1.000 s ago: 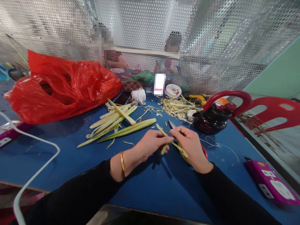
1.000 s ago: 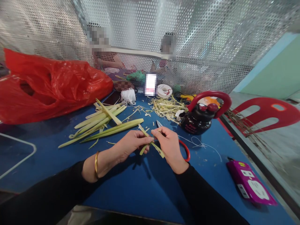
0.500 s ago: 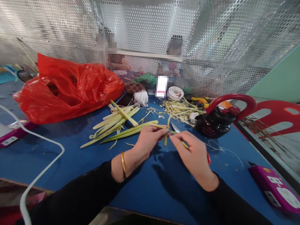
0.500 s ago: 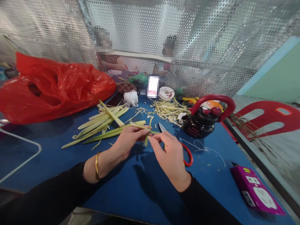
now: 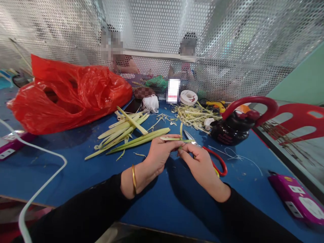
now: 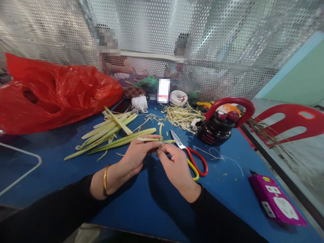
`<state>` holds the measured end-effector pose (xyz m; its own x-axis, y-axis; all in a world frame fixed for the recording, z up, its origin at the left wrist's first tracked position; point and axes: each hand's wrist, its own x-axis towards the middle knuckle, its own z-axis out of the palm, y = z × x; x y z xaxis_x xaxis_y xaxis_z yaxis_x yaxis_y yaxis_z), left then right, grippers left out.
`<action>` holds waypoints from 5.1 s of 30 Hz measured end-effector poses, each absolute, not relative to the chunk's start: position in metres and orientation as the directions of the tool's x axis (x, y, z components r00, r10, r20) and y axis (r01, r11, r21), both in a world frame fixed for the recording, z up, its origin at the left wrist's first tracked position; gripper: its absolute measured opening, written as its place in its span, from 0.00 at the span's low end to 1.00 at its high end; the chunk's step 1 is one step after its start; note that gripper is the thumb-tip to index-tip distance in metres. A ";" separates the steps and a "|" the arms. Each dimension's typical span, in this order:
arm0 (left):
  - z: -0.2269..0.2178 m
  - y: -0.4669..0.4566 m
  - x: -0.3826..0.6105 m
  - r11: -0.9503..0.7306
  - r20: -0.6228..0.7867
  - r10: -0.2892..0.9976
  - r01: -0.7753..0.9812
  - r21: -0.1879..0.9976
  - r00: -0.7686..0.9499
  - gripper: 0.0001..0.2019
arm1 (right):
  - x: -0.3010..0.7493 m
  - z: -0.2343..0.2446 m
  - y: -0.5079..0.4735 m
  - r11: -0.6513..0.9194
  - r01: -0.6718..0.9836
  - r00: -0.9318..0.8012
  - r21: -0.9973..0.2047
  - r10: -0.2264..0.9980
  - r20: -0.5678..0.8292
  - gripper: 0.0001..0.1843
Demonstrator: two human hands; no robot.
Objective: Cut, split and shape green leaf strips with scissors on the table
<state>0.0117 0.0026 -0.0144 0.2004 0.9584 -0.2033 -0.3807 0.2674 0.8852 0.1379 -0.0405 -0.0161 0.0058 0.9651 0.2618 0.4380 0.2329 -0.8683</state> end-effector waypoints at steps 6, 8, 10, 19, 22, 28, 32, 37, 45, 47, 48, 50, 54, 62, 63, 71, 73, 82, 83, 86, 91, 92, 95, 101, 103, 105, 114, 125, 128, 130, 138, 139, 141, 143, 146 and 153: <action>-0.010 0.001 0.014 0.301 -0.261 0.953 -0.403 0.864 0.153 0.10 | 0.136 -0.018 -0.042 0.267 0.454 -0.044 -0.850 0.960 0.278 0.12; -0.010 0.002 0.015 0.307 -0.267 0.951 -0.407 0.860 0.153 0.09 | 0.135 -0.021 -0.042 0.266 0.465 -0.041 -0.844 0.959 0.280 0.12; -0.011 0.003 0.015 0.319 -0.278 0.947 -0.408 0.856 0.160 0.09 | 0.134 -0.023 -0.042 0.274 0.482 -0.047 -0.832 0.957 0.287 0.12; -0.010 0.010 0.007 0.362 -0.257 0.914 -0.342 0.867 0.314 0.09 | 0.149 -0.007 -0.044 0.347 0.766 0.055 -0.541 0.803 0.594 0.09; -0.009 0.010 0.006 0.353 -0.261 0.916 -0.305 0.884 0.304 0.07 | 0.156 -0.007 -0.038 0.299 0.820 0.040 -0.489 0.821 0.570 0.07; -0.014 0.008 0.008 0.312 -0.228 0.921 -0.249 0.917 0.315 0.12 | 0.152 -0.015 -0.037 0.275 0.770 -0.041 -0.575 0.922 0.386 0.11; -0.015 0.006 0.009 0.253 -0.177 0.923 -0.194 0.948 0.341 0.09 | 0.147 -0.014 -0.042 0.307 0.771 -0.060 -0.558 0.907 0.417 0.12; -0.011 0.003 0.011 0.118 -0.071 0.954 -0.144 0.983 0.293 0.09 | 0.146 -0.011 -0.046 0.411 0.767 -0.123 -0.494 0.848 0.515 0.14; -0.019 0.007 0.010 0.092 -0.062 0.950 -0.083 0.992 0.306 0.10 | 0.142 -0.011 -0.050 0.479 0.783 -0.224 -0.397 0.812 0.538 0.15; -0.018 0.009 0.009 0.128 -0.097 0.928 -0.064 0.990 0.360 0.10 | 0.147 -0.007 -0.050 0.473 0.792 -0.218 -0.387 0.810 0.544 0.13; -0.016 0.009 0.008 0.152 -0.119 0.908 -0.053 0.987 0.401 0.11 | 0.151 -0.005 -0.048 0.455 0.800 -0.187 -0.391 0.808 0.558 0.12; -0.013 0.009 0.006 0.187 -0.158 0.857 -0.011 0.982 0.490 0.12 | 0.159 0.000 -0.044 0.378 0.818 -0.055 -0.433 0.802 0.595 0.11; -0.011 0.007 0.003 0.166 -0.186 0.786 0.088 0.982 0.590 0.12 | 0.168 0.003 -0.031 0.162 0.577 0.090 -0.801 0.962 0.259 0.12; -0.004 0.003 0.002 0.154 -0.231 0.759 0.178 0.972 0.608 0.11 | 0.157 -0.007 -0.030 0.064 0.172 0.168 -0.983 0.981 0.094 0.12; -0.002 0.003 0.002 0.144 -0.225 0.771 0.181 0.973 0.595 0.11 | 0.156 -0.009 -0.031 0.085 0.189 0.191 -0.978 0.974 0.122 0.11; -0.013 0.000 0.005 0.054 -0.157 0.776 0.184 0.981 0.611 0.10 | 0.150 -0.020 -0.033 0.214 0.378 0.182 -0.901 0.937 0.299 0.13; -0.012 -0.002 0.007 0.103 -0.181 0.792 0.164 0.981 0.583 0.10 | 0.151 -0.016 -0.030 0.273 0.461 0.142 -0.844 0.916 0.374 0.13; 0.003 0.002 0.004 0.210 -0.128 0.927 -0.203 0.956 0.353 0.08 | 0.162 0.009 -0.048 0.417 0.759 0.220 -0.500 0.559 0.800 0.05; 0.004 0.003 0.003 0.216 -0.125 0.933 -0.246 0.945 0.339 0.07 | 0.159 0.007 -0.051 0.433 0.762 0.172 -0.482 0.582 0.795 0.07; 0.006 0.003 0.003 0.224 -0.119 0.946 -0.339 0.914 0.303 0.07 | 0.149 -0.003 -0.053 0.440 0.724 0.013 -0.531 0.762 0.648 0.07; 0.005 -0.002 0.006 0.216 -0.114 0.949 -0.343 0.914 0.293 0.09 | 0.139 -0.016 -0.046 0.329 0.574 0.023 -0.749 0.909 0.417 0.13; 0.004 -0.002 0.007 0.221 -0.121 0.949 -0.338 0.915 0.292 0.09 | 0.139 -0.017 -0.045 0.334 0.564 0.020 -0.755 0.909 0.416 0.14; 0.002 -0.003 0.009 0.239 -0.144 0.950 -0.352 0.905 0.276 0.08 | 0.140 -0.015 -0.046 0.385 0.568 -0.026 -0.727 0.892 0.452 0.13; -0.002 -0.004 0.011 0.236 -0.149 0.960 -0.399 0.886 0.238 0.08 | 0.140 -0.013 -0.048 0.439 0.609 -0.097 -0.660 0.868 0.488 0.16; -0.004 -0.004 0.011 0.242 -0.155 0.959 -0.403 0.883 0.237 0.08 | 0.140 -0.016 -0.047 0.431 0.620 -0.096 -0.656 0.871 0.481 0.16; -0.005 -0.003 0.012 0.248 -0.159 0.958 -0.407 0.879 0.240 0.09 | 0.139 -0.018 -0.046 0.422 0.626 -0.093 -0.656 0.875 0.475 0.16; 0.004 0.002 0.004 0.188 -0.101 0.961 -0.345 0.920 0.257 0.04 | 0.144 0.000 -0.064 0.542 0.622 -0.098 -0.565 0.770 0.630 0.09; 0.002 0.004 0.003 0.229 -0.162 0.954 -0.264 0.937 0.251 0.07 | 0.158 -0.005 -0.044 0.309 0.734 0.017 -0.605 0.881 0.472 0.09; 0.003 0.003 0.004 0.168 -0.108 0.968 -0.263 0.950 0.228 0.06 | 0.153 -0.007 -0.047 0.391 0.744 -0.085 -0.542 0.860 0.503 0.12; 0.004 0.004 0.005 0.140 -0.081 0.972 -0.266 0.954 0.222 0.07 | 0.154 -0.005 -0.048 0.460 0.714 -0.167 -0.528 0.844 0.510 0.13; 0.002 0.003 0.004 0.206 -0.132 0.931 -0.191 0.960 0.340 0.04 | 0.162 -0.002 -0.033 0.116 0.244 0.190 -0.963 0.968 0.164 0.14; 0.001 0.002 0.004 0.207 -0.132 0.920 -0.172 0.963 0.370 0.05 | 0.160 -0.003 -0.032 0.101 0.182 0.191 -0.978 0.972 0.136 0.12; -0.001 0.001 0.005 0.202 -0.136 0.905 -0.125 0.971 0.404 0.08 | 0.156 -0.005 -0.032 0.084 0.106 0.202 -0.991 0.974 0.104 0.10; -0.002 0.001 0.005 0.199 -0.149 0.897 -0.078 0.977 0.416 0.09 | 0.152 -0.007 -0.033 0.081 0.077 0.218 -0.994 0.971 0.096 0.09; -0.003 0.002 0.006 0.217 -0.186 0.872 -0.016 0.976 0.453 0.08 | 0.150 -0.013 -0.034 0.085 0.060 0.234 -0.995 0.967 0.097 0.09; 0.001 0.004 0.002 0.225 -0.212 0.863 0.026 0.974 0.459 0.14 | 0.163 -0.010 -0.029 0.092 0.107 0.271 -0.990 0.955 0.118 0.10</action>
<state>0.0025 0.0036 0.0007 0.4586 0.8631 -0.2116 0.0261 0.2249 0.9740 0.1630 -0.0292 -0.0102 0.2706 0.9554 0.1179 0.1065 0.0920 -0.9900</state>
